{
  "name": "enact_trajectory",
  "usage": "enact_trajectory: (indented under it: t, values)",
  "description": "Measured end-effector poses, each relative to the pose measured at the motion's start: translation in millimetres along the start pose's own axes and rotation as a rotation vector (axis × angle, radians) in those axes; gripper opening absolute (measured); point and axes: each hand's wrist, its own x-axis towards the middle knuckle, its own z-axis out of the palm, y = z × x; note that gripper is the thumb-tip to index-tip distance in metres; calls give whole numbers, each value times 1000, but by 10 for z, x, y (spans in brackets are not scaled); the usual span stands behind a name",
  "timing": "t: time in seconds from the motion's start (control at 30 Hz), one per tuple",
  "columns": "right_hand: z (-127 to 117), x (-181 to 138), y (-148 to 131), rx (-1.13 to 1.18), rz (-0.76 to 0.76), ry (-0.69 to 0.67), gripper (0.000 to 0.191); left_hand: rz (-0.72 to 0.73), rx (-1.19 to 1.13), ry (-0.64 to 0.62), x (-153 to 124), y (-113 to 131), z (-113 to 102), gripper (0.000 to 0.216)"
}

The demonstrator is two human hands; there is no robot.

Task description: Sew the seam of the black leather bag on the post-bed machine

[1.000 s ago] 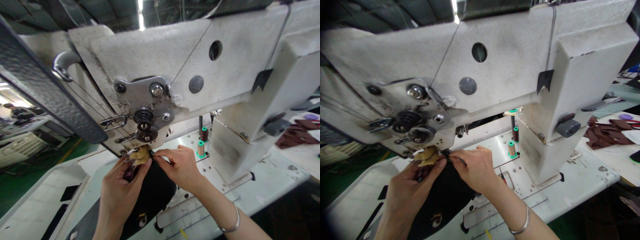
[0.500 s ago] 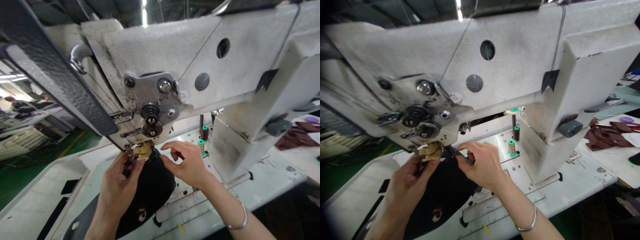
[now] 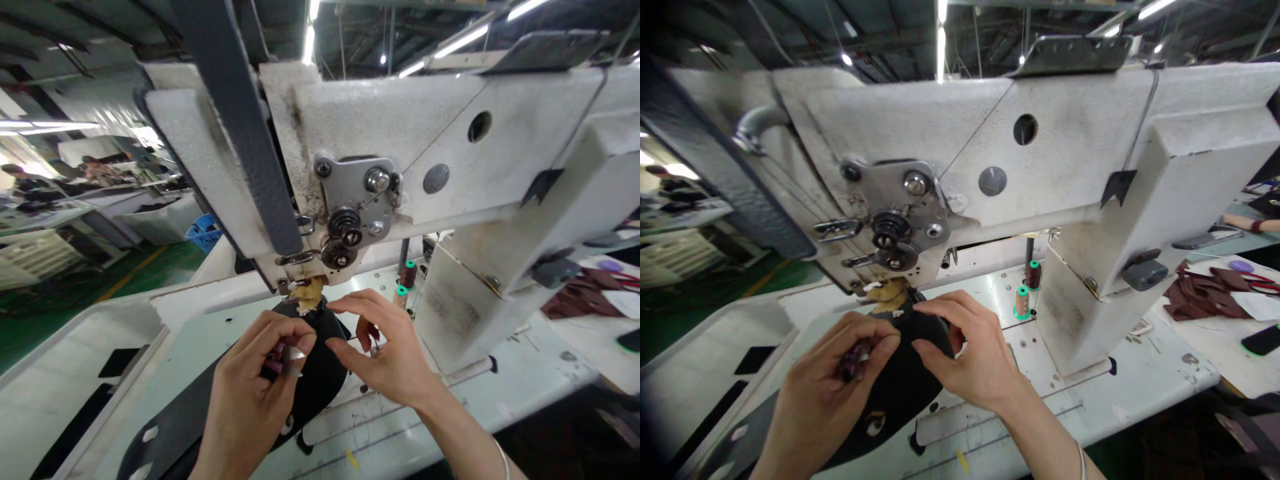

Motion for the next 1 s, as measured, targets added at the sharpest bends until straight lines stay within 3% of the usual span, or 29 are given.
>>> enact_trajectory:
  t: [0.17,0.3,0.4,0.5,0.63,1.0]
  values:
    - [174,-86,-1,356,256,-16,40,10,8,17,-47,20,66,8]
    - [267,-67,51,583,408,11,26,7,0,35,-48,30,80,7]
    - [242,-25,86,494,351,30,14,-14,-14,52,-36,31,97,7]
    - [178,31,105,259,192,25,6,-33,-16,62,-23,21,118,8]
    - [133,99,118,40,35,91,9,-80,-28,91,-18,5,135,11]
    - [199,142,144,-172,-55,165,13,-120,-10,114,-51,3,151,15]
